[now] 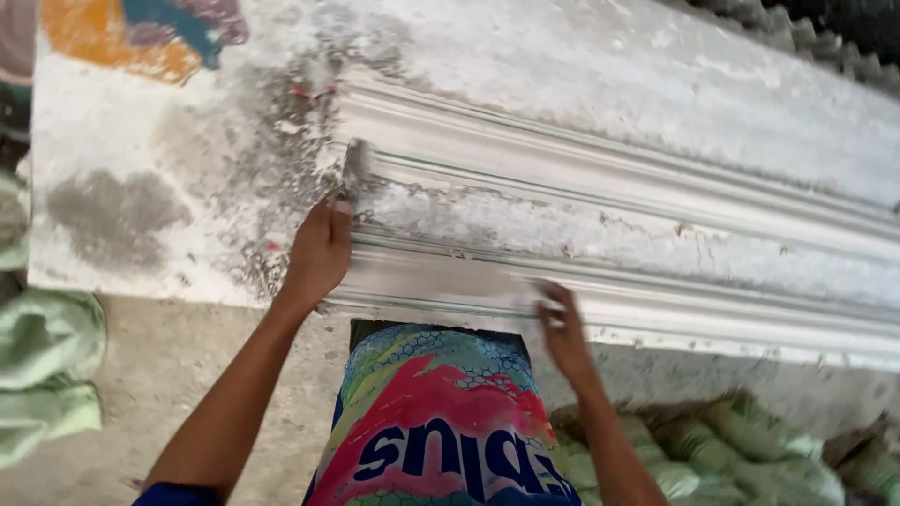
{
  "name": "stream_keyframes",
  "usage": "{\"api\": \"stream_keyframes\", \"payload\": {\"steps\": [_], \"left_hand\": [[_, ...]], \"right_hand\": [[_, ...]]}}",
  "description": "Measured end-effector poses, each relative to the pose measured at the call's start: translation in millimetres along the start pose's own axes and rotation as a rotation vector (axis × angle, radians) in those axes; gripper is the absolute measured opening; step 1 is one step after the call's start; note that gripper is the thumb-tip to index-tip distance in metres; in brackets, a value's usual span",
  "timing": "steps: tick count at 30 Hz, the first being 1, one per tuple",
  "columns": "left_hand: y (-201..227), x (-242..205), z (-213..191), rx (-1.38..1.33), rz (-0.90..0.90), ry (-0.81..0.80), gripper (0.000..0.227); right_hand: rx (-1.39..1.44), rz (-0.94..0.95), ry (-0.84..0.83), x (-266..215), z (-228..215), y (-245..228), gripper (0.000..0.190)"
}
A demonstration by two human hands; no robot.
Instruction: The person uses a metal scraper to remove residue from long white decorative moldings laid on a workbench. They repeatedly scrape along the grooves and edges, occasionally adjusting their grip and position to reach different sections.
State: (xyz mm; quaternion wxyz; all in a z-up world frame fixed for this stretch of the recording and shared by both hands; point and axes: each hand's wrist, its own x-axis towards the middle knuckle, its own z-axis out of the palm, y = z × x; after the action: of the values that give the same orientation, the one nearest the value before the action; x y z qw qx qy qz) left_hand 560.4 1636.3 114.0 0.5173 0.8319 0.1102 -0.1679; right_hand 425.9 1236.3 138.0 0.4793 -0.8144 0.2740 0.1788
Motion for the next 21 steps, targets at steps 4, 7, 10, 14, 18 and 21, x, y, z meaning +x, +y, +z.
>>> {"api": "stream_keyframes", "payload": {"steps": [4, 7, 10, 14, 18, 21], "left_hand": [[13, 8, 8, 0.411, 0.081, -0.128, 0.038], [18, 17, 23, 0.930, 0.397, -0.283, 0.033], [31, 25, 31, 1.125, 0.888, -0.322, 0.029], [48, 48, 23, 1.208, 1.065, -0.599, 0.027], [54, 74, -9, 1.382, 0.979, -0.846, 0.037], [42, 91, 1, 1.443, 1.112, -0.864, 0.037]], "right_hand": [[-0.018, 0.067, 0.370, -3, -53, 75, 0.037], [-0.210, 0.177, 0.601, 6, -84, 135, 0.049], [-0.322, 0.326, 0.643, 3, -96, 139, 0.078], [-0.161, 0.323, 0.564, 14, -117, 148, 0.116], [-0.004, 0.296, 0.490, 15, -126, 151, 0.117], [-0.007, 0.303, 0.477, 13, -122, 130, 0.114]]}}
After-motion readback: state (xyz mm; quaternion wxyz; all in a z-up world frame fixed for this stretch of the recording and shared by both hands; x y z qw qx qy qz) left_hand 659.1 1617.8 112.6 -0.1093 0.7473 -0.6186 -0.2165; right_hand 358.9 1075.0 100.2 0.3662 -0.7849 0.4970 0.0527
